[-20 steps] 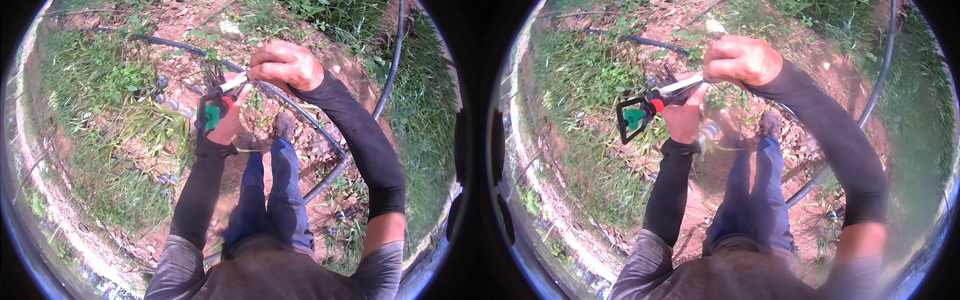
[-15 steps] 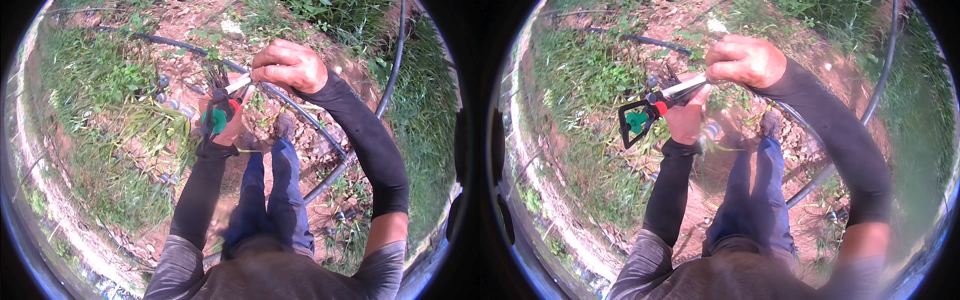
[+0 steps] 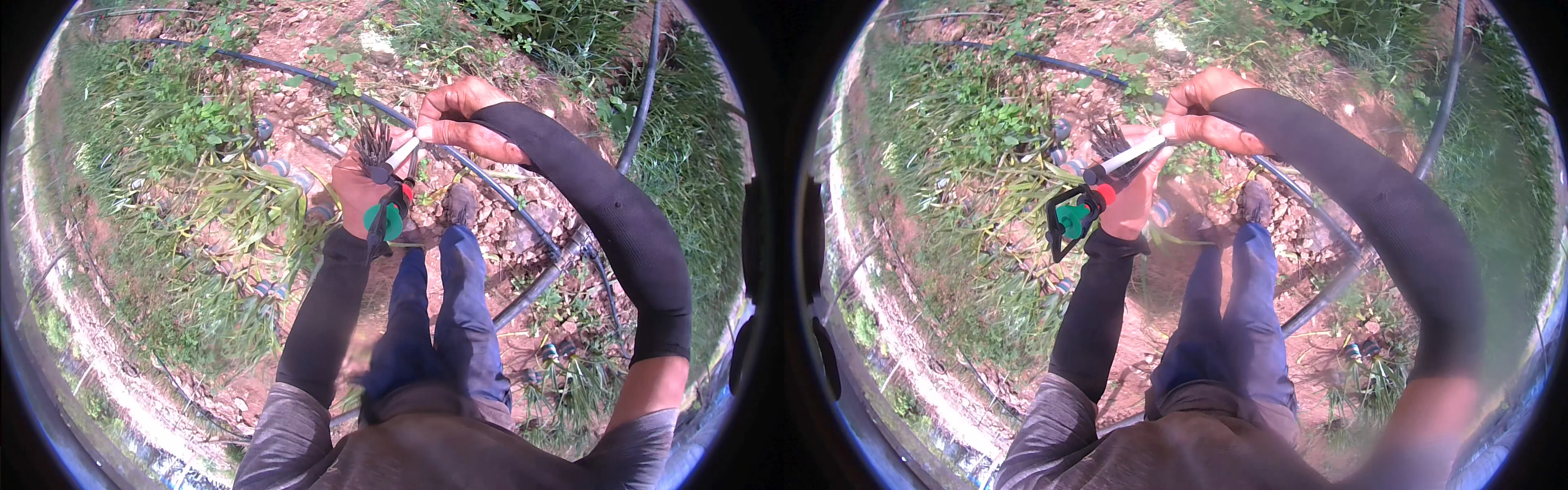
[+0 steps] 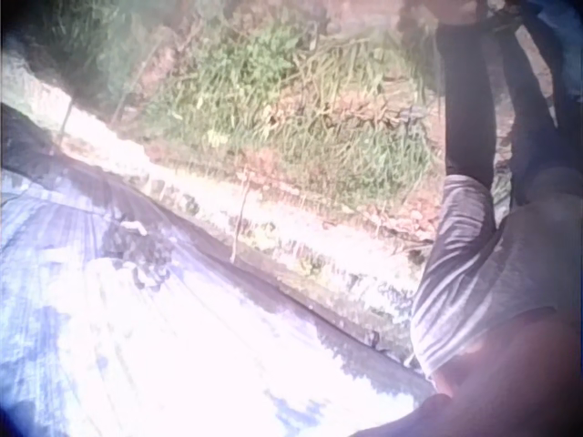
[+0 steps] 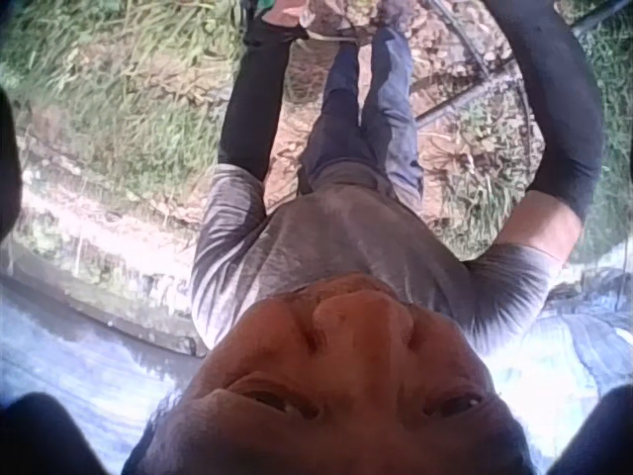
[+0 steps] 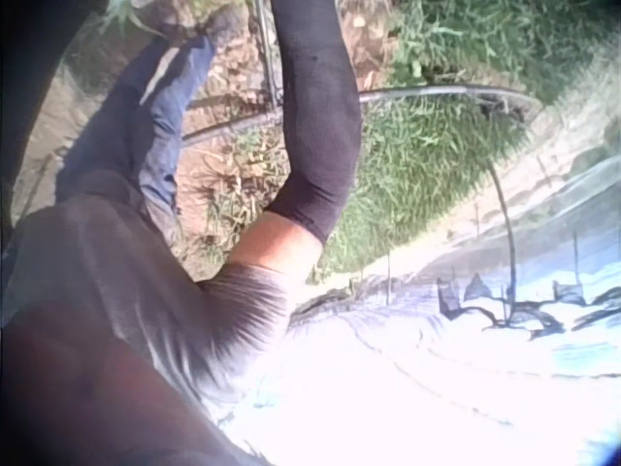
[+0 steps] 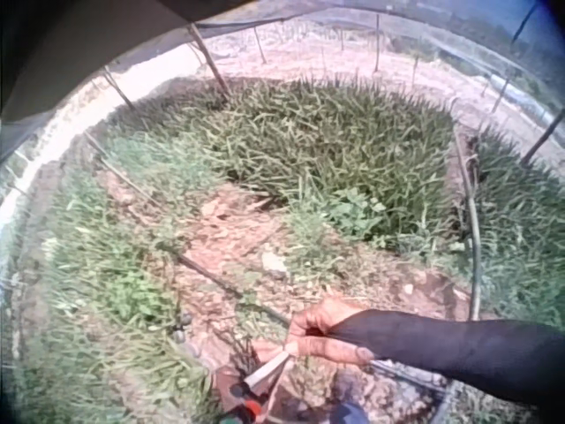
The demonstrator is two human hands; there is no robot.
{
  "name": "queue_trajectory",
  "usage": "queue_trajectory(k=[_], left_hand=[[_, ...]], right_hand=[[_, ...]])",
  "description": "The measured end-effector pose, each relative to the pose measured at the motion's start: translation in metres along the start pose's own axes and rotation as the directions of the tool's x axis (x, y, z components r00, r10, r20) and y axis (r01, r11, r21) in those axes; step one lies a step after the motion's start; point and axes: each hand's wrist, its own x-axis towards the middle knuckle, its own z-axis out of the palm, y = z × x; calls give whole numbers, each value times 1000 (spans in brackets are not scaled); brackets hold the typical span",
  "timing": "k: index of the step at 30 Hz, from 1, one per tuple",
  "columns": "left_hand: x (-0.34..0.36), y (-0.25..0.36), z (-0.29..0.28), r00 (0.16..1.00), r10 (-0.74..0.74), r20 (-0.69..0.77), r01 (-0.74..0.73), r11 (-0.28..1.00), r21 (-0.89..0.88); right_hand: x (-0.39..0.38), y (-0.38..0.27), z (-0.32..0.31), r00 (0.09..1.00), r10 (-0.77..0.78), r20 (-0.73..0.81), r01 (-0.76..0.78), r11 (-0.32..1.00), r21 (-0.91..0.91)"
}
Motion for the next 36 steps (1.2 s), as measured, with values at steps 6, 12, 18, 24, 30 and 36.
queue_trajectory(k=[6, 12, 18, 24, 30, 36], left_hand=[[0, 3, -5, 999, 5, 46, 3, 986, -166], [4, 13, -6, 997, -63, 44, 70, 980, -187], [11, 2, -12, 990, 122, 68, -123, 992, 21], [5, 7, 0, 1000, 24, -8, -25, 935, -355], [7, 6, -6, 998, 13, 60, 13, 912, -411], [7, 5, -11, 997, 59, 58, -41, 962, -269]], right_hand=[[-6, -16, 1, 969, 242, -38, -229, 950, 213], [1, 11, 2, 740, -650, -170, 573, 743, -346], [11, 20, 4, 665, -725, -179, 613, 666, -425], [10, 25, -1, 596, -794, -120, 676, 577, -458], [11, 23, -6, 601, -799, -19, 673, 519, -528], [14, 12, -14, 628, -774, 78, 693, 511, -509]])
